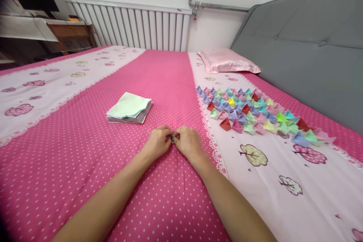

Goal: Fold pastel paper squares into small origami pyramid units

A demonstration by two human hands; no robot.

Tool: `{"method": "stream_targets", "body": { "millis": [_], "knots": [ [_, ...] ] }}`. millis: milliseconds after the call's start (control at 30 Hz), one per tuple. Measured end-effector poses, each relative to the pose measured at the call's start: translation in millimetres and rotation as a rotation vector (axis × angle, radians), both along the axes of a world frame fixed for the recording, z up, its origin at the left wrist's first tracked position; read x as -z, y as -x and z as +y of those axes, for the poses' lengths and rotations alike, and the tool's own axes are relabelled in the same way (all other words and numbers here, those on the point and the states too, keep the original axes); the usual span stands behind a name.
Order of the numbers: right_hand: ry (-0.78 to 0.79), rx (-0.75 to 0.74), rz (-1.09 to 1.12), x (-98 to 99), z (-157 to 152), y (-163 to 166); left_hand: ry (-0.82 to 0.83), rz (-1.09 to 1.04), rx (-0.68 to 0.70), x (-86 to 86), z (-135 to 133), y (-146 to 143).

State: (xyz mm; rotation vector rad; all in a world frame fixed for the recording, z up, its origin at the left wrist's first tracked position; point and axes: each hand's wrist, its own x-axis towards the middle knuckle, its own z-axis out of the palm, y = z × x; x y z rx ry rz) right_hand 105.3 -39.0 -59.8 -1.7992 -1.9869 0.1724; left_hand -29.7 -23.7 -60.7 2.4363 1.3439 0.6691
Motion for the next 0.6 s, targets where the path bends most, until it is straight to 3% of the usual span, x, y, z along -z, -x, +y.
{"method": "stream_targets", "body": {
  "millis": [233,400,467,600],
  "knots": [
    [-0.075,-0.03,0.128,1.6,3,-4,-0.087,-0.095,0.06,-0.9,0,1],
    [-0.122,0.055,0.506,-2.6,6,-6,-0.136,-0.45,0.112,-7.3,-2,0],
    [-0.094,0.082,0.739,-2.7,7,-4,0.006,-0.713,0.119,-8.0,-2,-3],
    [-0.026,0.025,1.034,-1.4,3,7,0.541,-1.149,0.069,-7.4,-3,-9]
  ]
}}
